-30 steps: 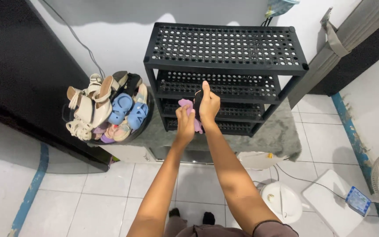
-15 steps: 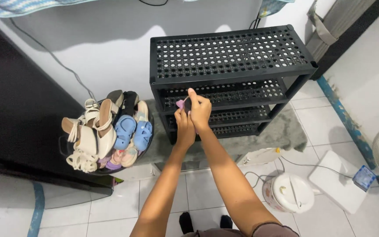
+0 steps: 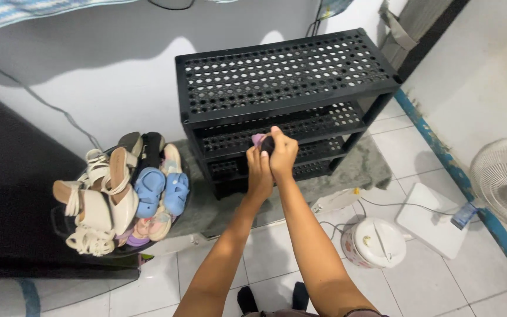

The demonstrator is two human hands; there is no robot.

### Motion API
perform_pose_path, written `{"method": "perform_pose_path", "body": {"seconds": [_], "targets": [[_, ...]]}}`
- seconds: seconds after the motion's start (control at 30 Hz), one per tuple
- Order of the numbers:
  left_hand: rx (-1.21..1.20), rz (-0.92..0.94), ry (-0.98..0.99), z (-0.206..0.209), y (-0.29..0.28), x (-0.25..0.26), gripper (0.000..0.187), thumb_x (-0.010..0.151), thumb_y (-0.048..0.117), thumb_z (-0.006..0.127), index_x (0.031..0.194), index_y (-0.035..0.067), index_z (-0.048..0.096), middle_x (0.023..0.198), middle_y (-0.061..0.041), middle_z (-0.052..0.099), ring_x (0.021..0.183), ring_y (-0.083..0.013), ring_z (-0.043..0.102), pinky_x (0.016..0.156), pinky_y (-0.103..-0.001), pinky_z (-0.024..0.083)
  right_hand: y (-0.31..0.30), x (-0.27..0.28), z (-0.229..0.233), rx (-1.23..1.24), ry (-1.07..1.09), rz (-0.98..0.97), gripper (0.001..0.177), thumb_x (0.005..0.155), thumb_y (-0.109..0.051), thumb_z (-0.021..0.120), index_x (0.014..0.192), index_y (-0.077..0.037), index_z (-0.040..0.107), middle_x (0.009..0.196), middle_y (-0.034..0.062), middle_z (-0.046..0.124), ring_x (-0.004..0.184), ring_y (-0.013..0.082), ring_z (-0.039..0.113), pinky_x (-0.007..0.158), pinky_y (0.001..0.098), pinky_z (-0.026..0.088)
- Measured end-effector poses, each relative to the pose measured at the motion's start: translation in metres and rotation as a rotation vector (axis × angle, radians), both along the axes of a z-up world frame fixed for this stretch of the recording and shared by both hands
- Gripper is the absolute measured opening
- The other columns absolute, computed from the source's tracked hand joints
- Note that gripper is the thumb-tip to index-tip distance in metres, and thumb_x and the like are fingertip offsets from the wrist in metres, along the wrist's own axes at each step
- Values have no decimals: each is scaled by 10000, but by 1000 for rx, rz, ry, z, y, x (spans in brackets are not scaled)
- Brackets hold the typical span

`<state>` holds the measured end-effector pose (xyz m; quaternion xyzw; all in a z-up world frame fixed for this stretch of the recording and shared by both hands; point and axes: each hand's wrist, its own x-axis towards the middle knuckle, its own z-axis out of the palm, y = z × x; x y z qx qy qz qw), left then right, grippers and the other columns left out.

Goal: Organize shoes and clean a plastic shoe rack with a cloth.

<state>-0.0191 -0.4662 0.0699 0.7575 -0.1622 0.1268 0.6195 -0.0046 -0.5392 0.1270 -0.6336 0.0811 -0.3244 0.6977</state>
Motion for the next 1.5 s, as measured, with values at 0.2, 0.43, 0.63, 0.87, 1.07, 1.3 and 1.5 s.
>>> {"method": "perform_pose_path", "body": {"seconds": [0.2,0.43,0.63,0.87,1.07,1.3,1.5], "targets": [[46,-85,-31,-5,-70,-1,466,1101,308,327,1420,8,483,1377,-244,449,1269,-425,479,1099,-499,371,-66,-14,13,133,27,-146,538,1020,-363,531,716,37,725,641,63,687,574,146,636,597,293,501],[30,-15,-118,4,-133,-1,461,1106,304,353,1424,-9,466,1421,-280,409,1273,-455,452,1103,-519,345,-125,-21,2,116,69,-296,565,1016,-396,575,704,47,731,632,54,653,582,131,580,590,289,461],[-33,-168,-43,13,-180,2,469,1115,378,356,1383,35,529,1386,-256,433,1266,-427,482,1123,-500,362,-165,-20,9,87,62,-411,508,978,-382,591,726,30,750,605,56,664,549,135,582,562,307,467],[-57,-216,52,3,-222,10,531,1086,465,383,1388,59,544,1392,-250,389,1277,-407,454,1134,-489,355,-196,-24,16,110,38,-410,509,981,-377,584,725,32,747,619,76,694,560,147,631,583,308,499],[-39,-264,28,17,-239,7,589,1103,505,332,1434,55,518,1449,-254,389,1374,-417,362,1166,-496,312,-214,-25,30,149,42,-345,531,1002,-384,576,709,32,726,629,79,688,569,146,625,583,303,484],[-28,-289,152,24,-256,9,671,1058,587,315,1460,83,500,1468,-266,316,1375,-427,346,1172,-509,288,-232,-24,36,192,75,-334,521,972,-392,580,707,33,726,613,81,684,546,161,632,564,307,491],[7,-255,150,22,-265,2,641,1049,575,327,1440,104,519,1454,-270,353,1345,-439,381,1164,-518,286,-248,-22,14,214,23,-370,487,966,-360,587,718,39,717,632,86,680,563,169,626,561,314,485]]}}
